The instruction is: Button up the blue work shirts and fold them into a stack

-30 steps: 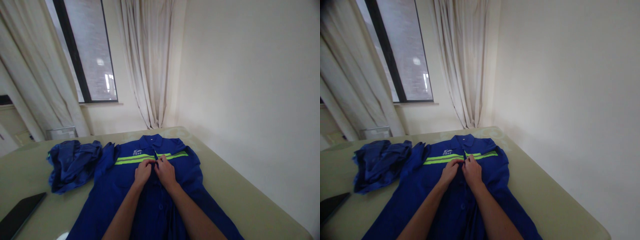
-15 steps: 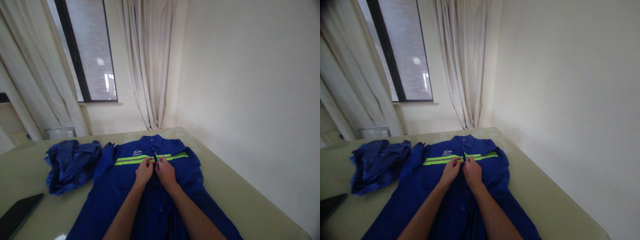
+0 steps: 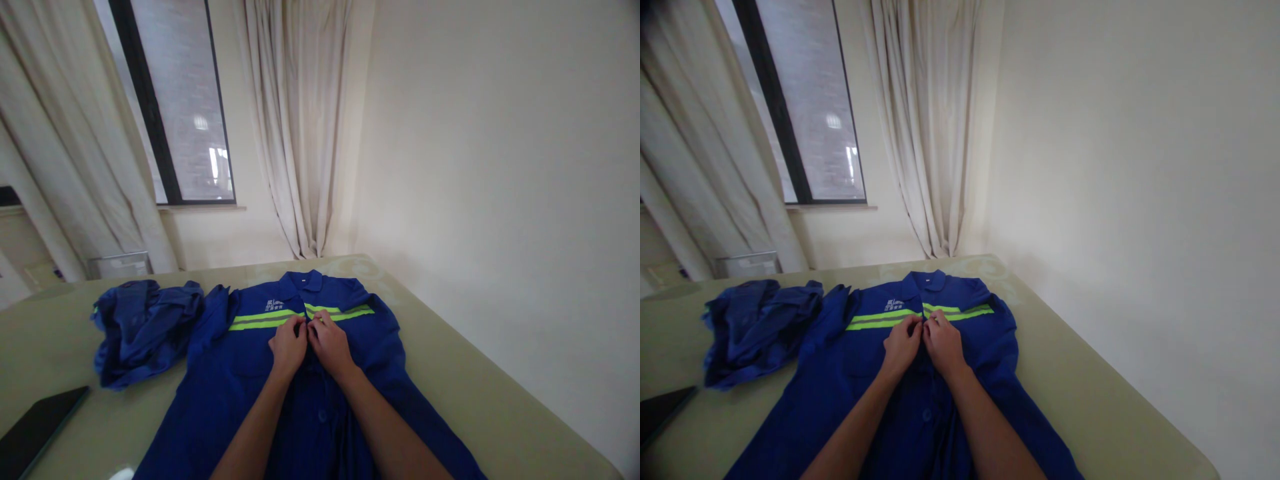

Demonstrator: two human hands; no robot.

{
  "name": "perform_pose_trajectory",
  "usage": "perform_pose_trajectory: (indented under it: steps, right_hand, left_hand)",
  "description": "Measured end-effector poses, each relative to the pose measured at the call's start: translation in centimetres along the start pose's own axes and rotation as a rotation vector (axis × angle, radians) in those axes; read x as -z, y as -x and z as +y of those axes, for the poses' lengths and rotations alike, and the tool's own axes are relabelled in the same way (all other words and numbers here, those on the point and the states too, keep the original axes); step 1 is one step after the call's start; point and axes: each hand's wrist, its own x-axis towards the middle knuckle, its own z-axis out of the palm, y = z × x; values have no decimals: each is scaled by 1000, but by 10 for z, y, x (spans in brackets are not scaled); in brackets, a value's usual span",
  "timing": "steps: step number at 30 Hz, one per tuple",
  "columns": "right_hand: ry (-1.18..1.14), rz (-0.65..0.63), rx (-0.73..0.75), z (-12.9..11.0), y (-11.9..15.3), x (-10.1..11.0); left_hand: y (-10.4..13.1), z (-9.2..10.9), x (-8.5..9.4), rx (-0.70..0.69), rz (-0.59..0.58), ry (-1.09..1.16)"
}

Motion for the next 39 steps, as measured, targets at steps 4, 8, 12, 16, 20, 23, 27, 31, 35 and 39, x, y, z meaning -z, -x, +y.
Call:
perform_pose_trajectory:
  steps: [4,8,12,16,20,23,27,31,35,39]
  right_hand:
    - [-52,-29,-31,2,1,0]
    - [-80,-7,-82,2,2,0]
    - [-104,34,-187,4,1,-1]
    - [-246,149,-258,14,-4,-5]
    - [-354,248,-311,25,-8,-7]
    - [-293,199,-310,25,-7,-4]
    - [-148,56,-379,12,0,4]
    - [1,-70,-432,-4,-1,15]
    - [111,-71,-255,-14,-15,20]
    - [66,-146,-111,-10,-25,9]
  left_hand:
    - [3,1,-1,-34,13,-15]
    - [1,-1,-3,-64,-19,-6]
    - [-3,-6,-5,-111,-58,-30]
    - [1,-9,-7,-172,-71,-115]
    - [11,-7,-9,-242,-63,-235]
    - [18,-5,-12,-318,-97,-294]
    - [28,-5,-14,-349,-118,-347]
    - [45,-4,-11,-362,-131,-446]
    - [68,-2,-5,-380,-154,-497]
    - [86,1,3,-412,-199,-529]
